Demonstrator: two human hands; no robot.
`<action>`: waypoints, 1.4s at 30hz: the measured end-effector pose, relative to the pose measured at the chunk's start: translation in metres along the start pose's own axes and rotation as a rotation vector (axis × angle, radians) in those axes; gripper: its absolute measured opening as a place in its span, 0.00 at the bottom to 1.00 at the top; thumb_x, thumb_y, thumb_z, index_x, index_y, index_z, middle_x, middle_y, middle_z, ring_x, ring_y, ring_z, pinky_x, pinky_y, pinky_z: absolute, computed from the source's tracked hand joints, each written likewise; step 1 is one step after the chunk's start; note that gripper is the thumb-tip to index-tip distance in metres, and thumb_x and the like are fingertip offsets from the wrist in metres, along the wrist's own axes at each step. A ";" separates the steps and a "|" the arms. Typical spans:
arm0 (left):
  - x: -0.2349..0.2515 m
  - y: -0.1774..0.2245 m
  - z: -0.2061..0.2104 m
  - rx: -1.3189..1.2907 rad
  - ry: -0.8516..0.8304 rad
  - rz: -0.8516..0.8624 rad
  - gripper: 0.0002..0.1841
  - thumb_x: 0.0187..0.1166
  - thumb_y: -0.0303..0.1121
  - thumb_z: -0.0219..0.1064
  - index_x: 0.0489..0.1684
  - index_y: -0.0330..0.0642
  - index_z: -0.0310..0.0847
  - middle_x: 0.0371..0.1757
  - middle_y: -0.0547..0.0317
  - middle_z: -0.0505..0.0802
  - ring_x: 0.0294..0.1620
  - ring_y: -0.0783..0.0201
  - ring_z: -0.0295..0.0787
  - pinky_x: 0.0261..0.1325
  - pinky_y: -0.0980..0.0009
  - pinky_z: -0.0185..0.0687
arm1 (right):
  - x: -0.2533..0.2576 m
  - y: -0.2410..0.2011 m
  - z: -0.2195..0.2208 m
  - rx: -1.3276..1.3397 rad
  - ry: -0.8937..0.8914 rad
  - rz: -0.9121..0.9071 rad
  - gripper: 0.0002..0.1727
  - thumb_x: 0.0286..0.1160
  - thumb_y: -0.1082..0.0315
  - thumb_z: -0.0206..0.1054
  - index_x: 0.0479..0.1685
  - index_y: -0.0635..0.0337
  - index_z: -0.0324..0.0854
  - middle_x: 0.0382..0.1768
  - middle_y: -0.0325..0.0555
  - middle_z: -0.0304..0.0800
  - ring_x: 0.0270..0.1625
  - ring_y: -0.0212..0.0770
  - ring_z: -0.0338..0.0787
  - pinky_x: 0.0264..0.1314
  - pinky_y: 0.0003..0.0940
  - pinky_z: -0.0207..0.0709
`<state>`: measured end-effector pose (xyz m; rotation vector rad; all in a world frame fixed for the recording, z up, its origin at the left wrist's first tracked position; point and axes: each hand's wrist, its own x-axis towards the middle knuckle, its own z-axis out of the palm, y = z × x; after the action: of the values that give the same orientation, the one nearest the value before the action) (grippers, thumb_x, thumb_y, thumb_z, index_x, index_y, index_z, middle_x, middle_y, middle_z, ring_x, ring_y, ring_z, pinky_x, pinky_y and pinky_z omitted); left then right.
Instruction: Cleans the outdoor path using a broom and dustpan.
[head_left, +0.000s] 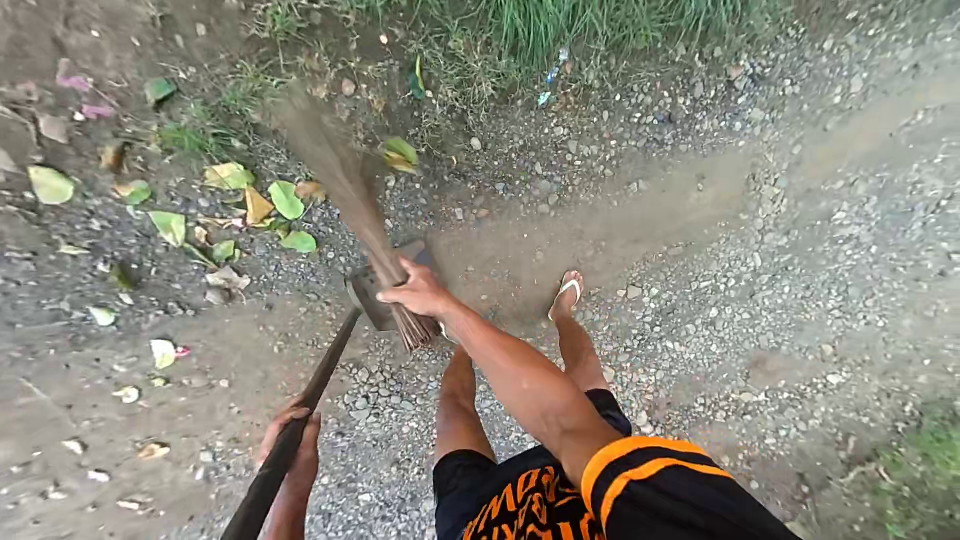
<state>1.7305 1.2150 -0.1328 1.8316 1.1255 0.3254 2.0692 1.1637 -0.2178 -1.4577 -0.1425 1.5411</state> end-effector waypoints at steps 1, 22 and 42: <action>-0.005 -0.007 -0.009 0.008 0.023 -0.008 0.09 0.73 0.28 0.68 0.48 0.39 0.80 0.65 0.57 0.89 0.73 0.67 0.82 0.77 0.66 0.77 | 0.001 -0.011 0.019 -0.045 -0.066 -0.059 0.48 0.61 0.68 0.84 0.89 0.51 0.66 0.61 0.60 0.90 0.59 0.54 0.92 0.62 0.58 0.86; 0.023 -0.114 -0.107 0.118 0.059 -0.151 0.13 0.69 0.27 0.62 0.43 0.22 0.80 0.64 0.33 0.88 0.69 0.53 0.85 0.73 0.60 0.79 | 0.090 -0.091 0.134 0.033 0.245 -0.120 0.29 0.64 0.65 0.79 0.68 0.61 0.79 0.46 0.57 0.92 0.45 0.50 0.93 0.49 0.53 0.88; 0.077 -0.103 -0.110 0.041 0.106 -0.417 0.13 0.69 0.26 0.62 0.46 0.25 0.82 0.71 0.32 0.85 0.76 0.43 0.79 0.78 0.48 0.73 | 0.201 -0.239 0.111 -0.103 0.410 0.223 0.25 0.64 0.62 0.79 0.58 0.66 0.82 0.46 0.60 0.90 0.45 0.52 0.90 0.48 0.53 0.85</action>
<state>1.6466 1.3553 -0.1762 1.5780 1.5607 0.1565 2.1477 1.4825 -0.1718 -1.8919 0.1929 1.3877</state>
